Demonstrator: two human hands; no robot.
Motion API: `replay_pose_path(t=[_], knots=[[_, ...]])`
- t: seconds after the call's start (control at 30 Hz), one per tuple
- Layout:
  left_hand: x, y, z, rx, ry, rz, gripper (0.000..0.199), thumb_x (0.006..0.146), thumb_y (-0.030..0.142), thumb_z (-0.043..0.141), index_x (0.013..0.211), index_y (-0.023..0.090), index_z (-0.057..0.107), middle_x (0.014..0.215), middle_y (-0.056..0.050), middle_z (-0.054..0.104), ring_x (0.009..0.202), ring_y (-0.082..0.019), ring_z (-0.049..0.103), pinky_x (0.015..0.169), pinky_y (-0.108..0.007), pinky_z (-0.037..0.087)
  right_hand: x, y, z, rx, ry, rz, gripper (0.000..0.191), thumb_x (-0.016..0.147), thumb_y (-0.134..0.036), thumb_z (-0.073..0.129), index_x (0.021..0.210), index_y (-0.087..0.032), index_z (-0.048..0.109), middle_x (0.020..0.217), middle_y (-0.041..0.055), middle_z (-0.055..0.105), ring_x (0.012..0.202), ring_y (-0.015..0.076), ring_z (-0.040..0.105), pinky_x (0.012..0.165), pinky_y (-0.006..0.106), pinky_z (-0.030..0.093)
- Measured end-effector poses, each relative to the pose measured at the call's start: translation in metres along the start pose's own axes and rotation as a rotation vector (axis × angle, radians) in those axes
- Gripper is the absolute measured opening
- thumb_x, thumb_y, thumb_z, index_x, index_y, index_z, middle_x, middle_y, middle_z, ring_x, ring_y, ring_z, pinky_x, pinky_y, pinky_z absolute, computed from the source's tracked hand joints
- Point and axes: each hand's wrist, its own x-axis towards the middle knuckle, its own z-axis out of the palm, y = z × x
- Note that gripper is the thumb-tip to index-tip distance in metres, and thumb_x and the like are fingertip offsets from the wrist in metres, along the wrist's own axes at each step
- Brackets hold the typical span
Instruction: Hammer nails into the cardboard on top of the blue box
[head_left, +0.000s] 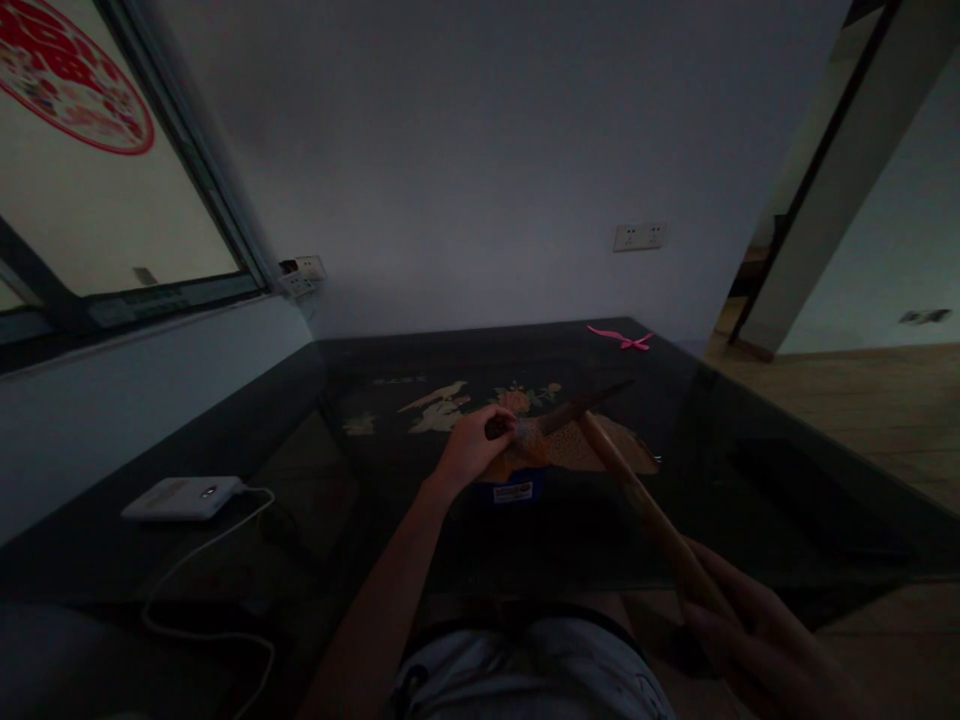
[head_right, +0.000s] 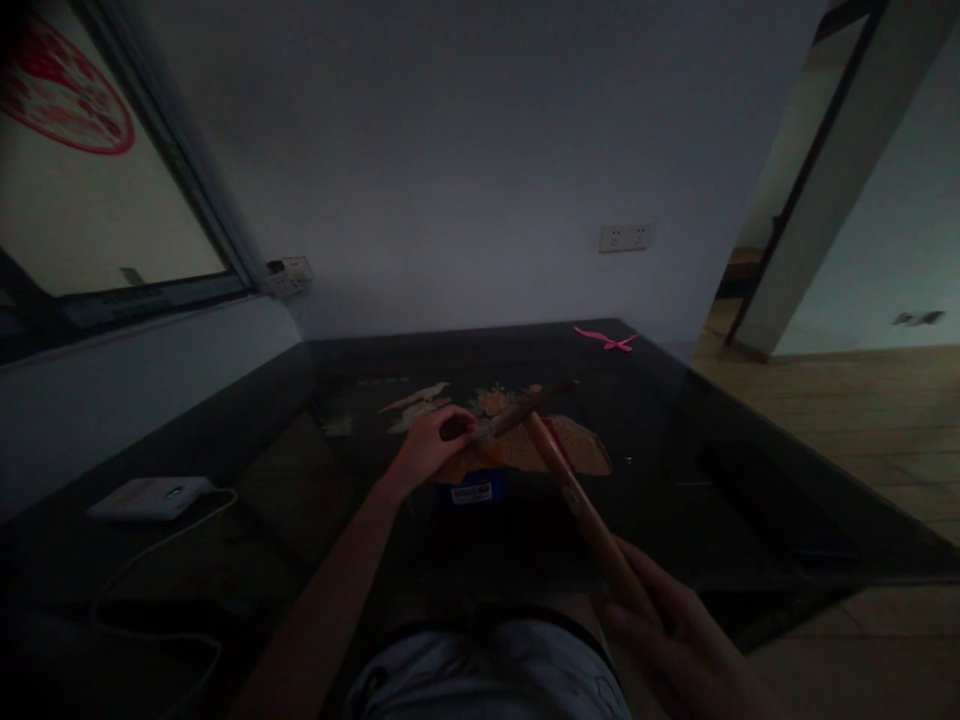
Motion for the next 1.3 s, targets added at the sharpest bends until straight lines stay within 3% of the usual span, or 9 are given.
replay_pose_path(t=[0.27,0.37,0.47,0.57,0.63,0.8,1.1,1.23,1.3], knots=[[-0.019,0.003,-0.043,0.057,0.207,0.011,0.014,0.083,0.024,0.057,0.094,0.018,0.062,0.098,-0.006,0.068,0.090,-0.016,0.065,0.084,-0.029,0.051,0.001,0.026,0.003,0.019,-0.021,-0.027,0.056,0.063,-0.048,0.077,0.114,-0.026,0.068,0.099,0.0083,0.073,0.090,0.0269,0.067,0.072,0.032,0.057],[-0.040,-0.010,-0.063,0.122,0.303,-0.070,0.016,0.085,0.028,0.052,0.093,0.018,0.062,0.099,-0.006,0.069,0.090,-0.016,0.065,0.084,-0.029,0.050,0.000,0.028,0.009,0.069,-0.065,-0.025,0.056,0.064,-0.046,0.077,0.115,-0.028,0.067,0.092,0.0070,0.073,0.081,0.0260,0.068,0.067,0.033,0.058],[-0.063,-0.033,-0.072,0.205,0.238,-0.220,0.015,0.084,0.027,0.052,0.091,0.019,0.062,0.094,-0.004,0.069,0.087,-0.017,0.065,0.081,-0.028,0.050,-0.001,0.029,0.018,0.127,-0.105,0.017,0.054,0.063,-0.044,0.078,0.114,-0.030,0.066,0.078,0.0027,0.071,0.061,0.0211,0.067,0.052,0.029,0.057],[-0.079,-0.052,-0.066,0.353,0.071,-0.358,0.013,0.083,0.024,0.051,0.084,0.019,0.063,0.086,-0.003,0.069,0.079,-0.016,0.065,0.072,-0.025,0.049,-0.002,0.031,0.025,0.228,-0.107,0.083,0.055,0.064,-0.041,0.079,0.116,-0.032,0.064,0.067,-0.0018,0.067,0.050,0.0155,0.062,0.045,0.023,0.053],[-0.083,-0.057,-0.057,0.499,-0.017,-0.441,0.013,0.082,0.025,0.051,0.081,0.019,0.063,0.083,-0.003,0.069,0.075,-0.017,0.064,0.066,-0.025,0.046,-0.002,0.032,0.028,0.256,-0.079,0.070,0.052,0.063,-0.040,0.080,0.113,-0.032,0.066,0.074,-0.0004,0.069,0.061,0.0166,0.065,0.053,0.024,0.055],[-0.077,-0.047,-0.035,0.712,-0.153,-0.550,0.021,0.083,0.036,0.052,0.081,0.019,0.064,0.088,-0.009,0.070,0.081,-0.023,0.066,0.061,-0.027,0.043,-0.001,0.033,0.020,0.095,-0.056,0.015,0.052,0.061,-0.046,0.079,0.111,-0.033,0.068,0.083,0.0042,0.073,0.073,0.0253,0.069,0.058,0.033,0.058],[-0.074,-0.048,-0.029,0.792,-0.171,-0.561,0.023,0.087,0.033,0.046,0.090,0.018,0.063,0.099,-0.012,0.068,0.092,-0.025,0.065,0.069,-0.029,0.046,-0.002,0.038,0.016,0.153,-0.012,0.072,0.052,0.060,-0.049,0.078,0.109,-0.037,0.069,0.072,0.0022,0.070,0.058,0.0220,0.066,0.048,0.028,0.056],[-0.073,-0.052,-0.029,0.834,-0.165,-0.554,0.023,0.089,0.031,0.043,0.091,0.018,0.062,0.098,-0.012,0.068,0.092,-0.023,0.065,0.070,-0.028,0.046,-0.002,0.035,0.018,0.143,-0.012,0.102,0.059,0.054,-0.049,0.080,0.110,-0.036,0.069,0.082,0.0047,0.073,0.059,0.0244,0.066,0.046,0.032,0.056],[-0.072,-0.052,-0.029,0.848,-0.162,-0.547,0.023,0.090,0.031,0.042,0.091,0.018,0.061,0.098,-0.011,0.067,0.092,-0.022,0.064,0.069,-0.027,0.045,-0.003,0.035,0.018,0.149,-0.020,0.106,0.057,0.057,-0.047,0.080,0.111,-0.036,0.068,0.083,0.0034,0.073,0.052,0.0183,0.063,0.043,0.026,0.054]])
